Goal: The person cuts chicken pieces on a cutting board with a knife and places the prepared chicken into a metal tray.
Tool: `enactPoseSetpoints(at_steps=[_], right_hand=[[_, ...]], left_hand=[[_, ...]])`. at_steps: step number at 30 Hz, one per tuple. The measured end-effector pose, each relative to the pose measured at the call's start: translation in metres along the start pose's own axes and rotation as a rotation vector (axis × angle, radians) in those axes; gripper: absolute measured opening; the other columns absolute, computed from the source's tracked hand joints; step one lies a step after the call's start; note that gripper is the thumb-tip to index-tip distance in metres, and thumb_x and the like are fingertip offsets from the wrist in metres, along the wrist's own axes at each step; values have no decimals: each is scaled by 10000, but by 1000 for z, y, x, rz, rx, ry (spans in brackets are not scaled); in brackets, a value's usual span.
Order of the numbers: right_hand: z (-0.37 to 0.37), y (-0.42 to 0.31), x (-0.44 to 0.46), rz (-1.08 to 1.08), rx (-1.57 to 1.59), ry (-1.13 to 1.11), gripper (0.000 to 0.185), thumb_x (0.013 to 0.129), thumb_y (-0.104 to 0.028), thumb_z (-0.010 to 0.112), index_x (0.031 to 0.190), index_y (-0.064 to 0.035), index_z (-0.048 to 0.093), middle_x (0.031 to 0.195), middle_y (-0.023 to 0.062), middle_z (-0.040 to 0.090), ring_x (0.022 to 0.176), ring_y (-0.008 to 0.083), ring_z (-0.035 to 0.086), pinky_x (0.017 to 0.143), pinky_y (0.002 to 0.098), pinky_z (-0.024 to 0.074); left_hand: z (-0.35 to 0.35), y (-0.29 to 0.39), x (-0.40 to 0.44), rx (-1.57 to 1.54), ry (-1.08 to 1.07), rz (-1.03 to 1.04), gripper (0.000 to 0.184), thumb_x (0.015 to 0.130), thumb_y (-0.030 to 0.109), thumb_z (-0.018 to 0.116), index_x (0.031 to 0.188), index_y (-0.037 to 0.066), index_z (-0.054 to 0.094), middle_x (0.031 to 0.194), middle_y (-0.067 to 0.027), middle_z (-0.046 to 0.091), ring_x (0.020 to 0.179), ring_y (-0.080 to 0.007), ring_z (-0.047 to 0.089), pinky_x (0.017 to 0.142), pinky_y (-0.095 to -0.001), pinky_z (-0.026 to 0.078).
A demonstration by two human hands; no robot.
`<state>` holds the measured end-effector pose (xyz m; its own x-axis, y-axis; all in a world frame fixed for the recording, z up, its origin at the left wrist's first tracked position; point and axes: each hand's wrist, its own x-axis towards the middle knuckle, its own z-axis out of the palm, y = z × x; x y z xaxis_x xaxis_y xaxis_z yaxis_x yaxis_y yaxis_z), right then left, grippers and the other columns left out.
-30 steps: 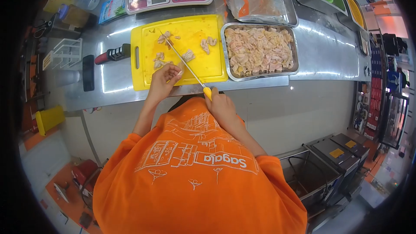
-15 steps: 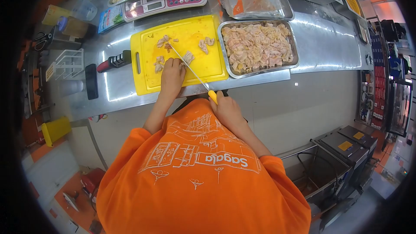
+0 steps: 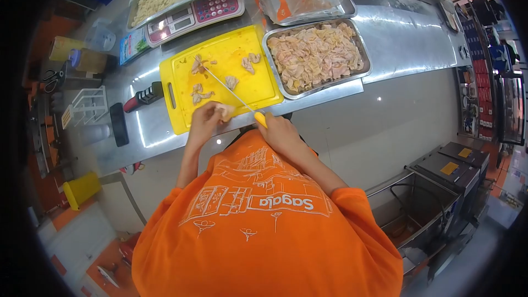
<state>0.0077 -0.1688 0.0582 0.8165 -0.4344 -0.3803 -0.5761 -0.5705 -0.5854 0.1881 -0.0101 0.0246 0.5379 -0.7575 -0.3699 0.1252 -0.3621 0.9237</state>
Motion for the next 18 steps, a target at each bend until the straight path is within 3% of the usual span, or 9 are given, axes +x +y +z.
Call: enactPoseSetpoints(at_steps=[2, 3, 4, 7, 12, 16, 18], right_hand=[[-6, 14, -11, -21, 83, -19, 362, 960, -330, 553, 1035, 22, 588, 806, 268, 655, 768, 465, 632, 699, 528, 505], [-10, 21, -15, -42, 164, -41, 356, 959, -323, 559, 1057, 17, 597, 816, 261, 659, 773, 463, 632, 697, 518, 502], [-14, 25, -20, -46, 165, -38, 356, 959, -323, 559, 1057, 17, 597, 816, 261, 659, 773, 463, 632, 697, 518, 502], [-31, 26, -29, -67, 303, 76, 324, 958, -284, 576, 1072, 17, 608, 819, 264, 652, 780, 464, 625, 671, 498, 487], [-51, 29, -26, 22, 380, 321, 271, 954, -226, 596, 990, 41, 617, 790, 277, 627, 765, 467, 613, 624, 454, 471], [-64, 33, -34, 191, 447, 310, 270, 953, -223, 597, 985, 44, 618, 769, 258, 631, 707, 433, 629, 608, 434, 472], [-61, 44, -36, 217, 442, 330, 274, 951, -227, 600, 979, 45, 616, 754, 251, 627, 695, 424, 630, 605, 432, 471]], left_hand=[[-8, 8, 4, 74, 292, 140, 152, 935, 85, 591, 1044, -5, 647, 824, -51, 675, 693, -103, 630, 602, -243, 513], [-10, 11, 12, 142, 276, 131, 202, 896, 77, 631, 1082, 0, 617, 905, -97, 656, 787, -170, 655, 664, -296, 536], [-7, 21, 20, 144, 279, 135, 202, 896, 77, 631, 1082, 0, 617, 905, -97, 656, 787, -170, 655, 664, -296, 536], [13, 43, 38, 875, 332, 390, 362, 801, 117, 694, 1131, 28, 575, 1075, -195, 550, 940, -353, 610, 800, -439, 515], [15, 34, 86, 893, 204, 333, 341, 775, 102, 682, 1100, 59, 589, 1061, -186, 581, 867, -399, 616, 742, -438, 515], [26, 57, 105, 738, 126, 454, 304, 770, 114, 682, 1060, 61, 608, 1006, -198, 573, 865, -405, 618, 759, -445, 516], [43, 73, 107, 873, 171, 465, 268, 782, 116, 675, 1033, 47, 610, 1007, -197, 572, 870, -401, 621, 755, -460, 522]])
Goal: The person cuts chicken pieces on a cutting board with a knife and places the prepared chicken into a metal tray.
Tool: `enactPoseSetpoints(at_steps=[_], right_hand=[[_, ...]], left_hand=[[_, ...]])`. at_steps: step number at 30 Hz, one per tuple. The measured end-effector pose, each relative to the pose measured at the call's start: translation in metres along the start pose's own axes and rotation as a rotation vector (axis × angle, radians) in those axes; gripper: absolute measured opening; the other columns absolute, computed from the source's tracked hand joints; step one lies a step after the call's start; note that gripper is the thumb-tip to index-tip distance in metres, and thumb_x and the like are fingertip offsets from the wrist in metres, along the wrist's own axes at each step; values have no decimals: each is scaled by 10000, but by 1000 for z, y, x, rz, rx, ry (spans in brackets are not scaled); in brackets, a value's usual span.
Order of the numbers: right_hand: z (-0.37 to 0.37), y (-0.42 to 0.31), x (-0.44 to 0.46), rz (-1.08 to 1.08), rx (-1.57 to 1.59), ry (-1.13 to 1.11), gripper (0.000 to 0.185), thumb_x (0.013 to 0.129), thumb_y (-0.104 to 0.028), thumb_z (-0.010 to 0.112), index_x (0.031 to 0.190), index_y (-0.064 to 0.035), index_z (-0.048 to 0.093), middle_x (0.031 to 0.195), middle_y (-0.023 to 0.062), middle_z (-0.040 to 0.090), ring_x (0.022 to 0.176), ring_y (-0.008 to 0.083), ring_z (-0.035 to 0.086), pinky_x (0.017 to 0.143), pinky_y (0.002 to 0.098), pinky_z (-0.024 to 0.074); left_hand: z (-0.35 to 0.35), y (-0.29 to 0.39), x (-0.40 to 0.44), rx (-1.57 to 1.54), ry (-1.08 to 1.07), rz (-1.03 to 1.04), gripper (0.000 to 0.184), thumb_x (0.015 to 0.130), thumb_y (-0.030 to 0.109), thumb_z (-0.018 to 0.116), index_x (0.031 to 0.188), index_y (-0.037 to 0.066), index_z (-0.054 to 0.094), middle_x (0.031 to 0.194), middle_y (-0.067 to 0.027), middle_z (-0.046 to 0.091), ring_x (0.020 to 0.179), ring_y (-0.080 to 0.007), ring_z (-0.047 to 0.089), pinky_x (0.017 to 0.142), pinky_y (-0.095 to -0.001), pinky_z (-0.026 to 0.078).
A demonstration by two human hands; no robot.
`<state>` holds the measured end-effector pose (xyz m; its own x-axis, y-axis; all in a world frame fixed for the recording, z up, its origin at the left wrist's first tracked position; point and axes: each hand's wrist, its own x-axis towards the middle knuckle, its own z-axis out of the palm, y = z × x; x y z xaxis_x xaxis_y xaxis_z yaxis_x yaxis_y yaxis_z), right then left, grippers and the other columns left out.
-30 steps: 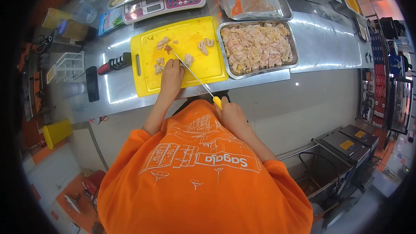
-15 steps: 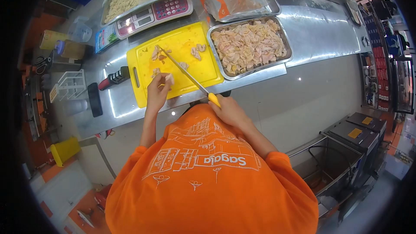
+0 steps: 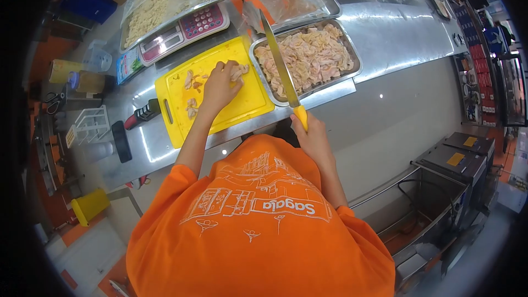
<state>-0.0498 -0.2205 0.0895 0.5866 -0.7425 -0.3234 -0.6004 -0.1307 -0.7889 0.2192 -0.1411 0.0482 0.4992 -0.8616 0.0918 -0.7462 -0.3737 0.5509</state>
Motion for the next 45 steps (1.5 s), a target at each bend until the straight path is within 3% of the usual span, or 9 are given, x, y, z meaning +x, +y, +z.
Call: enactPoseSetpoints(at_steps=[8, 14, 16, 23, 25, 28, 38, 41, 45], right_hand=[[-7, 14, 0, -22, -9, 53, 300, 950, -250, 603, 933, 49, 601, 667, 223, 591, 615, 396, 602, 569, 426, 453], [-13, 20, 4, 26, 31, 69, 318, 958, -272, 602, 914, 43, 597, 587, 165, 548, 512, 280, 555, 522, 392, 438], [-17, 16, 5, 6, 109, 91, 304, 987, -286, 567, 838, -21, 554, 485, -3, 467, 364, 89, 438, 347, 275, 330], [-40, 8, 13, 52, 112, 143, 311, 990, -289, 560, 819, -30, 537, 491, -4, 449, 349, 87, 418, 329, 274, 319], [-51, 0, 11, 139, 136, 178, 305, 983, -287, 567, 858, -9, 574, 511, 17, 479, 411, 104, 485, 385, 290, 364], [-58, 0, 8, 138, 152, 222, 304, 987, -287, 560, 855, -13, 561, 511, 7, 470, 391, 94, 460, 357, 278, 345], [-39, 0, 4, 171, 140, 128, 291, 992, -287, 558, 867, -24, 552, 513, -7, 456, 381, 80, 438, 336, 269, 333], [-29, -9, 7, 135, 144, 99, 276, 988, -279, 568, 866, -32, 557, 523, -15, 466, 386, 71, 432, 332, 257, 331], [-16, -25, 13, 102, 92, 21, 268, 981, -268, 579, 881, -20, 573, 524, -11, 467, 405, 74, 449, 359, 266, 350]], left_hand=[[28, -6, 33, 167, -149, 33, 189, 781, 147, 690, 912, 22, 635, 955, -189, 590, 831, -379, 626, 774, -453, 516], [10, -24, 21, -79, -104, 27, 116, 816, 75, 662, 895, -10, 664, 885, -185, 634, 796, -301, 666, 711, -420, 540], [-1, -20, 21, -621, -143, -289, 95, 825, 58, 653, 887, -13, 655, 842, -126, 639, 714, -208, 677, 628, -338, 536], [-13, 67, 59, -1024, -91, -28, 112, 815, 83, 661, 890, 1, 647, 851, -82, 635, 706, -172, 662, 623, -302, 524], [-14, 89, 73, -592, -35, 281, 176, 814, 82, 657, 975, 13, 634, 943, -106, 615, 851, -196, 653, 707, -346, 535], [8, 96, 81, -136, 113, 308, 200, 794, 145, 693, 956, 42, 640, 956, -129, 610, 941, -289, 625, 790, -405, 516], [-11, 36, 17, -202, 33, -10, 176, 809, 164, 692, 932, 52, 637, 952, -134, 621, 976, -333, 598, 854, -425, 473], [-6, -18, -25, -99, 423, -56, 194, 801, 130, 709, 956, 35, 642, 950, -137, 626, 990, -313, 592, 843, -401, 475], [-28, -82, -52, 3, 566, -376, 243, 789, 142, 717, 980, 18, 633, 960, -171, 612, 973, -327, 583, 833, -420, 477]])
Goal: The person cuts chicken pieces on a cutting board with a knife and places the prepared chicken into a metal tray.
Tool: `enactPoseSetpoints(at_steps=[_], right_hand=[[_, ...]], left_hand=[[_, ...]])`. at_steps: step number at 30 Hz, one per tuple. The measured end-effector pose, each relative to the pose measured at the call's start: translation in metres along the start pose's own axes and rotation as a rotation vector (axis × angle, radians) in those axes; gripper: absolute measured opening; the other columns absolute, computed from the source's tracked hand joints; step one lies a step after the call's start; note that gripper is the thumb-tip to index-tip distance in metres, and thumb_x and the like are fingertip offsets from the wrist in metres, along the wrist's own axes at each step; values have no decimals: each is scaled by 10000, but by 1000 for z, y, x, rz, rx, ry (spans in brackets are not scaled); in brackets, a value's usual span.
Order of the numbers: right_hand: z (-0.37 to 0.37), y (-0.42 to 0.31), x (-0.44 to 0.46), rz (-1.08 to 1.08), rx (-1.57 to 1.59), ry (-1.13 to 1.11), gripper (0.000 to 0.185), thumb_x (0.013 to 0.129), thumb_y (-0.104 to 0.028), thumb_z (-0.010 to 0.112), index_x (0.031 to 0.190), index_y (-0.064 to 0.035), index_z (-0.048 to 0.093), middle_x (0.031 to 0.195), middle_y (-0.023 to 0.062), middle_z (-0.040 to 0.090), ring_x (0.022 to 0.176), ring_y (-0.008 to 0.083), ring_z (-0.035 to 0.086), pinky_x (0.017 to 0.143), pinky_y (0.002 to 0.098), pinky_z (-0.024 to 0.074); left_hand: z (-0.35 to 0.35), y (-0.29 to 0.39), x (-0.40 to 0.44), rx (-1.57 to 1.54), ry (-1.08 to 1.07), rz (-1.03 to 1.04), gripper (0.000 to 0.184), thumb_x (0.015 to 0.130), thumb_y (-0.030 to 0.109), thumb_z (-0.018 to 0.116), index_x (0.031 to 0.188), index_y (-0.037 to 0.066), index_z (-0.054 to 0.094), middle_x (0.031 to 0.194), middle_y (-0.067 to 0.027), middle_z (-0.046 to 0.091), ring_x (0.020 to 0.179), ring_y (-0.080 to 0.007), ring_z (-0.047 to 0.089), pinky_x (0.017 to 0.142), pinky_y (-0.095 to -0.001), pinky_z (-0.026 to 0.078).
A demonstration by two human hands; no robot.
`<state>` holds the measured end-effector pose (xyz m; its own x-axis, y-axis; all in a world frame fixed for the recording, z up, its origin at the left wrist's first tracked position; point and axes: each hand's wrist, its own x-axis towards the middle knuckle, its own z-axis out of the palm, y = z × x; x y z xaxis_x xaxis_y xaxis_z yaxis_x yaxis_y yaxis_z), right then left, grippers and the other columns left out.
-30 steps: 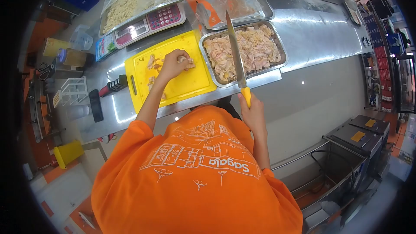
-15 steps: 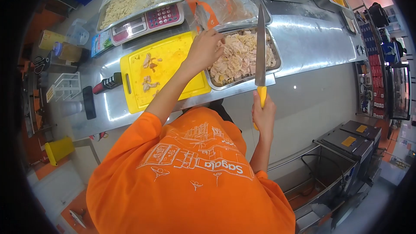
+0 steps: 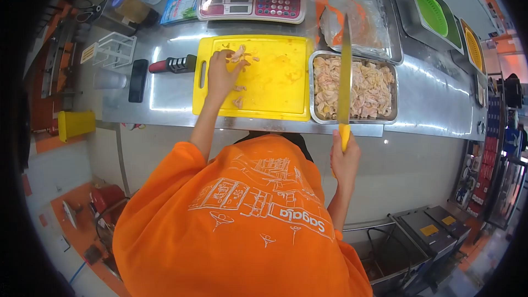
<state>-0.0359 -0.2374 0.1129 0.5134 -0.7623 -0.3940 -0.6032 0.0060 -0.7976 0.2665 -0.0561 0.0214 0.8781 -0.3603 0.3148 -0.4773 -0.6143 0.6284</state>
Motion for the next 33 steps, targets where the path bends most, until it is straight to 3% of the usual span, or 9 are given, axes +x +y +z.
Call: enactPoseSetpoints(at_steps=[2, 6, 9, 12, 15, 21, 25, 26, 33], right_hand=[[9, -4, 6, -73, -87, -61, 258, 972, -248, 592, 923, 5, 597, 531, 26, 483, 441, 97, 469, 411, 291, 372], [22, -13, 7, -209, -146, -103, 288, 969, -267, 590, 990, 20, 617, 568, 110, 507, 487, 159, 480, 471, 347, 383], [28, -15, 4, -230, -187, -117, 292, 967, -272, 594, 969, 19, 615, 574, 134, 514, 489, 200, 488, 488, 364, 391], [32, -12, 1, -221, -194, -123, 293, 958, -262, 607, 937, 30, 603, 584, 170, 518, 489, 250, 478, 499, 376, 389], [32, -10, 0, -258, -183, -123, 297, 953, -257, 614, 919, 37, 594, 583, 186, 515, 481, 263, 467, 493, 380, 383], [28, -10, -3, -269, -195, -103, 304, 947, -258, 626, 899, 41, 591, 578, 203, 526, 467, 321, 491, 475, 399, 375], [29, 0, -5, -228, -215, -144, 324, 948, -274, 620, 909, 46, 588, 620, 238, 573, 541, 403, 580, 497, 440, 408], [32, 4, -6, -227, -213, -141, 324, 948, -274, 620, 909, 46, 588, 620, 238, 573, 541, 403, 580, 497, 440, 408], [67, 21, -15, -271, -291, -246, 345, 953, -293, 599, 956, 51, 575, 709, 303, 608, 702, 492, 606, 588, 528, 445]], left_hand=[[1, -18, 16, -77, -124, -150, 259, 794, 178, 744, 963, 4, 653, 934, -166, 622, 934, -318, 597, 808, -420, 483], [6, -26, 36, 28, -229, -97, 269, 810, 215, 750, 937, -10, 676, 864, -150, 653, 835, -318, 629, 763, -402, 502], [0, -30, 43, -76, -270, -196, 279, 837, 208, 741, 967, -32, 681, 868, -118, 693, 801, -220, 670, 756, -320, 517], [-3, -37, 45, -572, -229, -313, 234, 928, 203, 666, 1011, -16, 680, 887, -57, 705, 829, -131, 666, 758, -259, 504], [-9, -16, 47, -679, -200, -265, 250, 951, 222, 635, 1021, -15, 676, 878, -49, 694, 814, -110, 658, 735, -232, 499], [-29, 61, 47, -505, -371, -162, 259, 884, 225, 713, 1021, 6, 688, 830, -72, 700, 778, -135, 678, 694, -263, 525], [13, 37, 8, -234, -552, 33, 314, 894, 291, 697, 1026, 6, 698, 901, -122, 712, 760, -167, 674, 709, -289, 535], [12, 42, 1, -147, -596, -90, 269, 860, 225, 724, 998, -3, 696, 873, -147, 700, 772, -202, 679, 708, -301, 535], [27, 25, -24, -98, -353, 38, 184, 823, 117, 738, 942, -15, 691, 781, -142, 655, 727, -240, 662, 694, -317, 532]])
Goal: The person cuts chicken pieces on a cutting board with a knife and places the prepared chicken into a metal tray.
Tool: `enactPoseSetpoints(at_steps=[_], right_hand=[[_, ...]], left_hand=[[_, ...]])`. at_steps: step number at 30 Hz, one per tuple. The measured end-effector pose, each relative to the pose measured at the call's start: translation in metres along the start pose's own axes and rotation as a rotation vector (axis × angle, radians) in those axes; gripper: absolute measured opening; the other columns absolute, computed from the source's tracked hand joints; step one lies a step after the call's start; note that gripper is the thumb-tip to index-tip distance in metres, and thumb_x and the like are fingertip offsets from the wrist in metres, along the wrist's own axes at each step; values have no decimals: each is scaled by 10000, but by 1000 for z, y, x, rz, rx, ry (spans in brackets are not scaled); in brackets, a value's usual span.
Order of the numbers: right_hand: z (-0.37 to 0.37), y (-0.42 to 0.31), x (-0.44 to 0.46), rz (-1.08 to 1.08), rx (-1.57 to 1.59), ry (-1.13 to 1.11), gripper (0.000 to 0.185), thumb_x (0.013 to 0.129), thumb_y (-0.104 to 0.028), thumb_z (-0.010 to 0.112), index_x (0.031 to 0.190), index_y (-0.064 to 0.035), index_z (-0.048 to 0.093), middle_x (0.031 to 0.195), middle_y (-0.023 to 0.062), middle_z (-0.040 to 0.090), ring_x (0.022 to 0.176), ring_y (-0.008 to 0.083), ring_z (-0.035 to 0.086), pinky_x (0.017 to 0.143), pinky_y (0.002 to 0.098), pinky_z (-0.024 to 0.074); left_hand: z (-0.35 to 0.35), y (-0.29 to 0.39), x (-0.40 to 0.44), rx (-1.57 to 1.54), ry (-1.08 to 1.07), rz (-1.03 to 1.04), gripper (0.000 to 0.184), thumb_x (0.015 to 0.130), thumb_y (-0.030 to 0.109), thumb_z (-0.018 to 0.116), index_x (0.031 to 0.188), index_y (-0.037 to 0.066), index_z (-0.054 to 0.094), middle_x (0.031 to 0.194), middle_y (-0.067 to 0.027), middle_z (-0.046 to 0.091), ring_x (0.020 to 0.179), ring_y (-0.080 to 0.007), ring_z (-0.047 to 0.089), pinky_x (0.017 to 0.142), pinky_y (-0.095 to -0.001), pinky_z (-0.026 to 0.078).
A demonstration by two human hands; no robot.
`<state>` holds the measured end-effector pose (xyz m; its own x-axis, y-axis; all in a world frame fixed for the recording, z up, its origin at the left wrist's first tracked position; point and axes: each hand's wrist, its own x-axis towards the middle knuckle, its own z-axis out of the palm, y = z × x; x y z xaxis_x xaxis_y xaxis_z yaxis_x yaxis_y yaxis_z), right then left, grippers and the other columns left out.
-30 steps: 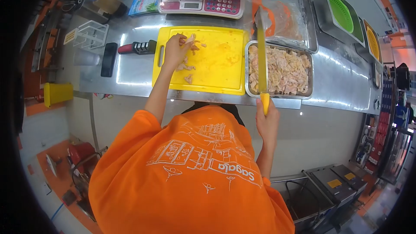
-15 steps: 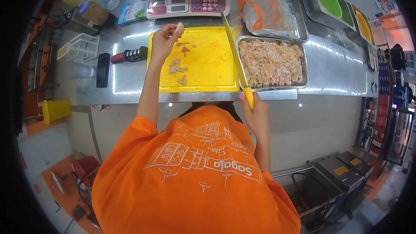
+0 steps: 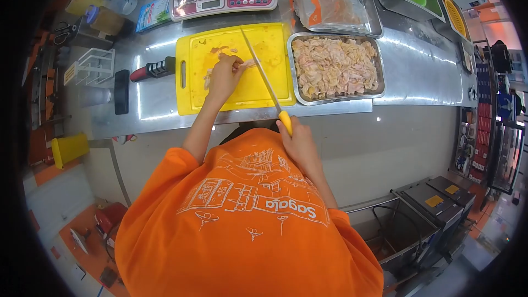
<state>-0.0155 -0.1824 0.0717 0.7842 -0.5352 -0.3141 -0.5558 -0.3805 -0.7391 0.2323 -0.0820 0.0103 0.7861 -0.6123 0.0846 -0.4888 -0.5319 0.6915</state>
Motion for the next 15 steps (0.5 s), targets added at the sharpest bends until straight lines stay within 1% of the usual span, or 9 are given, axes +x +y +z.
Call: enactPoseSetpoints(at_steps=[2, 6, 9, 10, 11, 12, 13, 14, 15], right_hand=[[6, 3, 3, 26, -78, -18, 352, 953, -301, 599, 956, 51, 585, 709, 300, 612, 691, 491, 605, 582, 520, 450], [-1, 6, 0, 31, -86, 40, 349, 956, -301, 595, 961, 48, 606, 702, 291, 615, 683, 482, 611, 577, 509, 458], [-14, 4, -1, 127, 12, 63, 331, 957, -281, 597, 999, 46, 631, 696, 273, 617, 666, 459, 630, 567, 483, 466], [-16, 6, -3, 120, 6, 57, 331, 957, -281, 597, 999, 46, 631, 696, 273, 617, 666, 459, 630, 567, 483, 466], [-20, 8, -5, 85, 24, 105, 315, 960, -270, 596, 1003, 41, 632, 675, 239, 621, 618, 406, 635, 544, 458, 463], [-22, 10, -7, 44, 43, 146, 300, 963, -259, 596, 1008, 35, 632, 654, 206, 625, 569, 353, 641, 522, 433, 460], [-26, 6, -9, 23, 36, 122, 300, 963, -259, 596, 1008, 35, 632, 654, 206, 625, 569, 353, 641, 522, 433, 460], [-33, -3, -14, 69, 121, 162, 273, 975, -245, 580, 1005, 23, 622, 628, 144, 604, 522, 266, 607, 481, 381, 439], [-39, -11, -18, 118, 205, 200, 247, 988, -231, 564, 1003, 11, 612, 601, 83, 584, 475, 179, 574, 440, 328, 418]], left_hand=[[8, -8, 3, 10, 19, -19, 168, 816, 125, 719, 908, -10, 680, 857, -177, 658, 775, -310, 673, 716, -404, 530], [1, -5, 1, -23, -15, -60, 132, 831, 100, 699, 901, -9, 679, 850, -181, 665, 777, -310, 677, 713, -396, 533], [-5, 4, 2, -121, 4, -87, 135, 837, 106, 702, 901, -10, 678, 829, -182, 671, 763, -297, 679, 706, -383, 535], [-6, 11, 3, -217, -4, -78, 135, 841, 108, 702, 900, -9, 674, 820, -180, 673, 755, -292, 678, 701, -376, 534], [-5, 17, 3, -311, -7, -73, 134, 845, 111, 702, 898, -8, 669, 811, -178, 674, 746, -287, 678, 696, -369, 533], [1, 25, 6, -375, 9, -20, 134, 847, 114, 701, 894, -6, 663, 809, -173, 672, 746, -284, 676, 699, -367, 532], [10, 36, 10, -434, 31, 31, 135, 849, 116, 699, 891, -4, 656, 808, -168, 671, 747, -281, 674, 701, -364, 530], [18, 53, 16, -483, 22, 76, 126, 850, 109, 691, 894, 0, 647, 813, -156, 669, 740, -285, 667, 699, -368, 527], [25, 73, 21, -526, -22, 126, 161, 887, 166, 687, 928, 13, 662, 860, -108, 692, 797, -201, 675, 708, -328, 534]])
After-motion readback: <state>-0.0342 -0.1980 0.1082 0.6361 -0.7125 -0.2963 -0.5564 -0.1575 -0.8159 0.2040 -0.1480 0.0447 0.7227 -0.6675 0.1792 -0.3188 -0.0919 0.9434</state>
